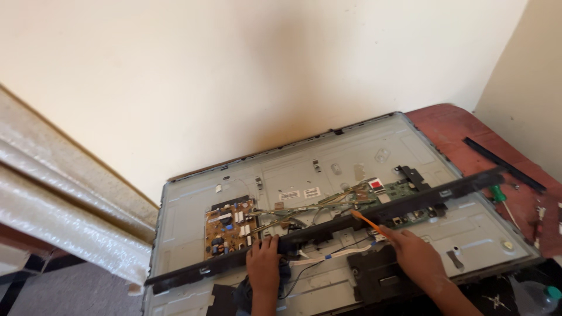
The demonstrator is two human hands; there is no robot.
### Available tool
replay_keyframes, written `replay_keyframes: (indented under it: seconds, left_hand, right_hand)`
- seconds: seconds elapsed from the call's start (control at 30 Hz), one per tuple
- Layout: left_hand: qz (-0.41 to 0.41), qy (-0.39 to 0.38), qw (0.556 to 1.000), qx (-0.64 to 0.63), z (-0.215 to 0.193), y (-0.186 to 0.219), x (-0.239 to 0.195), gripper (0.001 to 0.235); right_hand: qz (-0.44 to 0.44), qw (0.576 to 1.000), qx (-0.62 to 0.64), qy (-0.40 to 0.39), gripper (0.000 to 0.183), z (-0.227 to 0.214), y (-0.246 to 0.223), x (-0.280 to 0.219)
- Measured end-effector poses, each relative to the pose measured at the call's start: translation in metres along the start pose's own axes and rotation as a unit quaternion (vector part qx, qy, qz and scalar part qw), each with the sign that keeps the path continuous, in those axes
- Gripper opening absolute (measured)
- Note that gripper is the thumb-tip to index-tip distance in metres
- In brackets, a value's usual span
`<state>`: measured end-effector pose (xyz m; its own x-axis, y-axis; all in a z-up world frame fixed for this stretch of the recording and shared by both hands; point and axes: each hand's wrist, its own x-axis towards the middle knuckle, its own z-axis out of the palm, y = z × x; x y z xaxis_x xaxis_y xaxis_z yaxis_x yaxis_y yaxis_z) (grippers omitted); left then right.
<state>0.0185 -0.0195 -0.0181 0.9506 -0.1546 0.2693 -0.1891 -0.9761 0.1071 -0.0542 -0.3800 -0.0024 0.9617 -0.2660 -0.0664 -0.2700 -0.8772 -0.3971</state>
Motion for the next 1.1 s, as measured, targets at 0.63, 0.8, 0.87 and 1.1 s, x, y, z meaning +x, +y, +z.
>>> replay_keyframes:
  seconds: [0.63, 0.8, 0.87, 1.1]
  left_hand:
    - [-0.234, -0.077, 0.968, -0.059, -0.027, -0.062, -0.044, 0.056]
    - [-0.252, -0.059, 0.962, -0.085, -0.028, -0.062, -0.046, 0.053]
    - [-0.255, -0.054, 0.960, -0.101, -0.031, -0.062, -0.047, 0.052]
    - [-0.255, -0.050, 0.960, -0.107, -0.042, -0.058, -0.045, 0.054]
  right_hand:
    - [-0.245, 0.957, -0.074, -0.138, 0.059, 0.091, -0.179, 0.002]
    - [-0.290, 0.950, -0.068, -0.098, 0.059, 0.101, -0.180, 0.011]
    - [-0.262, 0.954, -0.092, -0.112, 0.054, 0.093, -0.165, 0.021]
    - [-0.232, 0.963, -0.088, -0.109, 0.065, 0.056, -0.139, 0.033]
